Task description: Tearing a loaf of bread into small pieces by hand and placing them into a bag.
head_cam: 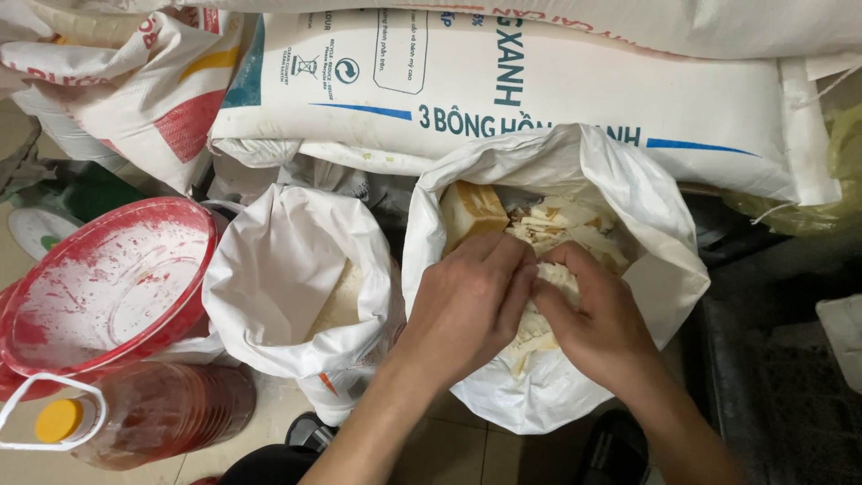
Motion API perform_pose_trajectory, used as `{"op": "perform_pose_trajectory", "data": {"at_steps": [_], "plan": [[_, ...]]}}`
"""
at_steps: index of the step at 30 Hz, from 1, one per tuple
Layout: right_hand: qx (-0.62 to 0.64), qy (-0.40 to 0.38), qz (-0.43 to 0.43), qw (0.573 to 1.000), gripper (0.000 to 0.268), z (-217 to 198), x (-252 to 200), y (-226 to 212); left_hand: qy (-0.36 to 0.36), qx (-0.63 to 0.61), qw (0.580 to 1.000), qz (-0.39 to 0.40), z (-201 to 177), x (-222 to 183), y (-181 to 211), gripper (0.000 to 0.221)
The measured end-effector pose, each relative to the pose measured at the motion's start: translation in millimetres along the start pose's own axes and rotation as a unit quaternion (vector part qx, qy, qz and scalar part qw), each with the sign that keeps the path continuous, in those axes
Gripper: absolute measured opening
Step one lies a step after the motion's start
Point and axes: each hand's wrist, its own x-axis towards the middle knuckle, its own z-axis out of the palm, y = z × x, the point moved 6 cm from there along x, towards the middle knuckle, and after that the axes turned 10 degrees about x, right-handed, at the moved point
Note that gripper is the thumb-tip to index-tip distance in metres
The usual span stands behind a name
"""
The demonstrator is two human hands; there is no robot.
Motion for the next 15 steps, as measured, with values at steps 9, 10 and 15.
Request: {"op": "perform_pose_trajectory", "data": {"at_steps": [9, 10, 15], "plan": [[0.025, 0.011, -0.005, 1.000, 0.033, -3, 2, 2, 0.036, -0.013, 0.998, -0.044, -14, 3, -11, 0.024], [0.028, 0.017, -0.029, 0.999, 0.037, -3, 1, -2, 0.028, -0.008, 0.999, -0.042, -11, 2, -11, 0.021], [0.034, 0.026, -0.066, 0.997, 0.050, 0, -1, -7, 0.011, -0.023, 0.999, -0.028, -13, 3, -1, 0.018]]}}
